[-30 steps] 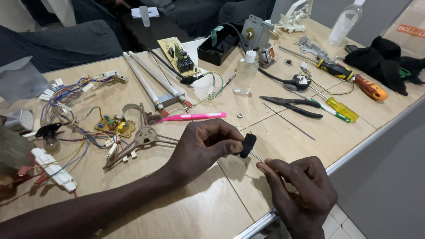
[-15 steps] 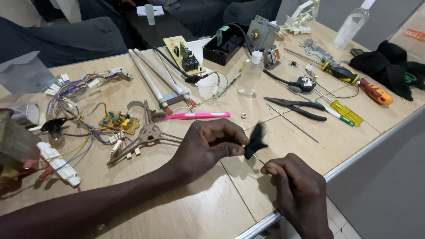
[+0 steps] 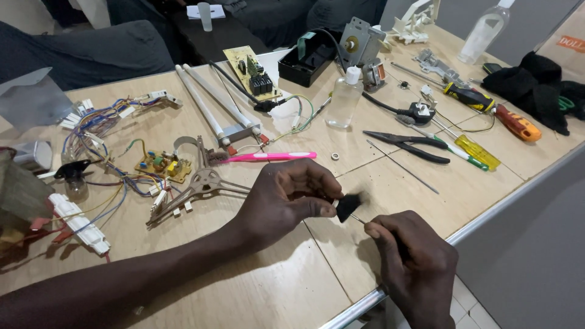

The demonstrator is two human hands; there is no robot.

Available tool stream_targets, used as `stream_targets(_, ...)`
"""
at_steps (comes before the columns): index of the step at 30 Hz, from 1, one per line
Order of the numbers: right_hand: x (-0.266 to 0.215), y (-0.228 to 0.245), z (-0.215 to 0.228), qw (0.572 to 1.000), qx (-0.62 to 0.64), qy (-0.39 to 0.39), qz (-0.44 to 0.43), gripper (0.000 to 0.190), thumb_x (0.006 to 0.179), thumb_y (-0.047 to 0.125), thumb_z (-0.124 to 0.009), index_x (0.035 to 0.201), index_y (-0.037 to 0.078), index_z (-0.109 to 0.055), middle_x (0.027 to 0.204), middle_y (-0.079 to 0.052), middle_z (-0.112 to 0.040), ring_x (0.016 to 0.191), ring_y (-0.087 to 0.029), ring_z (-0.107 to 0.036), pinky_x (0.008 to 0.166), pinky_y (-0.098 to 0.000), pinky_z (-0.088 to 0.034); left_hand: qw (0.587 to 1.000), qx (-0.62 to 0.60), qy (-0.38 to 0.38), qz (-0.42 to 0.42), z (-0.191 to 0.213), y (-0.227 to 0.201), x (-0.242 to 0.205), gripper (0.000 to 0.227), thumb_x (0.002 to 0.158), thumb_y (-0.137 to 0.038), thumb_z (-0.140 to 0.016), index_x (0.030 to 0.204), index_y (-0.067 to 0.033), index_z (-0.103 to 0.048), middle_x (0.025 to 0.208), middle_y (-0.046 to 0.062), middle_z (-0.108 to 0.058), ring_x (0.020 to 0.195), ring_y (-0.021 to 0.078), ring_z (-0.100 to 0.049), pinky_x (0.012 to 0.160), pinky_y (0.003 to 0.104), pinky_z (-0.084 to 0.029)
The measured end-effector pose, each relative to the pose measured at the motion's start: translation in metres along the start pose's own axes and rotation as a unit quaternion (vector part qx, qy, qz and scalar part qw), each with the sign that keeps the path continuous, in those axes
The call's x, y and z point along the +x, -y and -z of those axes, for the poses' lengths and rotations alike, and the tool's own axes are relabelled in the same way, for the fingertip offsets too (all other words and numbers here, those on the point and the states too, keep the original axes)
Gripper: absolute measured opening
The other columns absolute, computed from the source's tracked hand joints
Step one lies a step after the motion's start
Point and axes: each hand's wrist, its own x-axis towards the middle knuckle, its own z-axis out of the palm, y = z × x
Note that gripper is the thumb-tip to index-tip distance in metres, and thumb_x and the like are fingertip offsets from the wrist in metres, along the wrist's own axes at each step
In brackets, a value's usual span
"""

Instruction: Using a thin metal probe to precisely align and assemble small plastic components on a workbench.

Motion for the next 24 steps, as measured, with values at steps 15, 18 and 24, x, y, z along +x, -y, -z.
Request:
stream_targets(15, -0.011, -0.001, -0.005, 0.986, -0.033, 0.006, -0.163, 0.044, 0.110, 0.028, -0.049, 0.071, 0.013, -0.065, 0.058, 0.002, -0.058, 0.039, -0.011, -0.047, 0.049, -0.0285, -0.034, 0.996, -0.069, -0.052, 0.018, 0.000, 0.000, 0.000, 0.026, 0.088, 0.002, -0.071, 0.114, -0.0036, -0.073, 0.108, 0.008, -0.076, 0.097, 0.0170, -0.070, 0.086, 0.029, -0.059)
stream_targets(18, -0.010, -0.001, -0.005, 0.987, -0.018, -0.003, -0.158, 0.043, 0.109, 0.029, -0.050, 0.073, 0.012, -0.066, 0.056, 0.002, -0.056, 0.040, -0.009, -0.046, 0.048, -0.0279, -0.032, 0.992, -0.110, -0.048, 0.034, 0.000, 0.004, 0.002, 0.019, 0.089, 0.004, -0.071, 0.108, 0.0006, -0.074, 0.089, 0.012, -0.074, 0.081, 0.0187, -0.069, 0.079, 0.028, -0.057)
stream_targets(24, -0.008, -0.005, -0.004, 0.994, -0.033, 0.019, -0.103, 0.042, 0.109, 0.030, -0.047, 0.075, 0.013, -0.067, 0.071, 0.003, -0.065, 0.057, -0.011, -0.052, 0.057, -0.0287, -0.035, 0.995, -0.103, 0.003, 0.018, 0.002, -0.002, 0.001, 0.016, 0.091, 0.001, -0.070, 0.107, 0.0019, -0.072, 0.085, 0.014, -0.073, 0.078, 0.0182, -0.068, 0.077, 0.029, -0.058)
